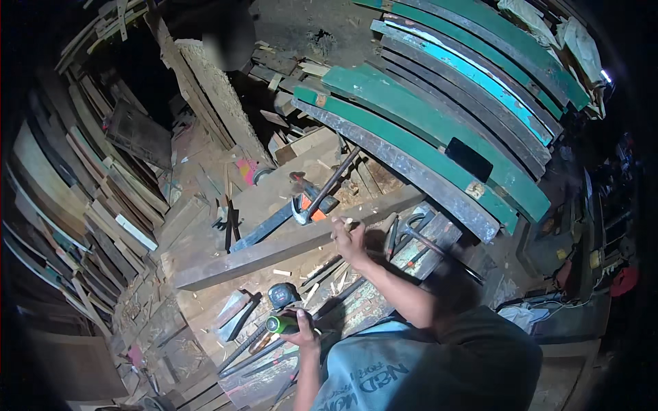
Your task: The person is carving and shaping a piece of wood using a hammer, chisel, and file.
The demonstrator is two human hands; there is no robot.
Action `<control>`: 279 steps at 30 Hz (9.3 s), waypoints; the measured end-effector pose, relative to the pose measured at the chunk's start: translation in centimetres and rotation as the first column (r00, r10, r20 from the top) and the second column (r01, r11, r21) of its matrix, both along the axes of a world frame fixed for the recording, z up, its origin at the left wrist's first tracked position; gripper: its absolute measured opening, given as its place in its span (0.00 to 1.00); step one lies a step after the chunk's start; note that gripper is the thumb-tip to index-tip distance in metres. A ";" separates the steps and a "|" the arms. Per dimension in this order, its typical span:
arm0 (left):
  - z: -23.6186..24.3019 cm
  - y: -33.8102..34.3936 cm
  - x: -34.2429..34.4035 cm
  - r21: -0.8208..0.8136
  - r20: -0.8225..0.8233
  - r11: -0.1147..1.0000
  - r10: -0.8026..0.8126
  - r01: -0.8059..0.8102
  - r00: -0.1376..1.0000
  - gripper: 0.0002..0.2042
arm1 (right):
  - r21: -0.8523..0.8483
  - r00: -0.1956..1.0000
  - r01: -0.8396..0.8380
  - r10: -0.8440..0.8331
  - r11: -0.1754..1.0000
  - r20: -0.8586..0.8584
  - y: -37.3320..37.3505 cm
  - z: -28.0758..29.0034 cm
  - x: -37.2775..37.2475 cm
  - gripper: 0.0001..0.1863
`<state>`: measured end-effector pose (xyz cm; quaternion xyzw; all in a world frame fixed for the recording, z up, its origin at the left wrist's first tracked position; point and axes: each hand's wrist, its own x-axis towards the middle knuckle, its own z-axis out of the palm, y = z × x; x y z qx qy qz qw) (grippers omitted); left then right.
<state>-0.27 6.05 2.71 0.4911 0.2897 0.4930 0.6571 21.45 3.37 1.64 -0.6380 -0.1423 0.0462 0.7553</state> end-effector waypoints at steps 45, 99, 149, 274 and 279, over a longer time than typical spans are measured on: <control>0.8 0.0 0.0 -0.022 0.046 1.000 0.017 -0.016 0.999 0.09 | 0.157 0.980 -0.097 0.122 0.983 -0.157 1.6 1.0 1.4 0.22; -2.4 -0.3 -1.5 -0.025 -0.007 0.968 0.250 -0.250 0.968 0.14 | 0.472 0.885 -0.235 -0.014 0.850 0.466 -9.6 14.2 -4.1 0.10; 0.0 -1.3 -0.6 0.078 0.080 0.995 0.056 -0.062 0.995 0.11 | 0.519 0.930 -0.341 0.361 0.784 0.065 -0.9 4.0 -1.3 0.22; -4.5 9.3 5.0 0.598 -0.800 0.625 0.418 0.502 0.432 0.17 | 0.369 0.845 -0.533 0.496 0.761 0.199 -18.7 7.7 3.0 0.22; -3.0 0.4 4.7 0.594 -0.717 0.564 0.047 0.574 0.696 0.08 | 0.436 0.877 -0.454 0.477 0.777 0.062 -20.8 8.2 1.8 0.34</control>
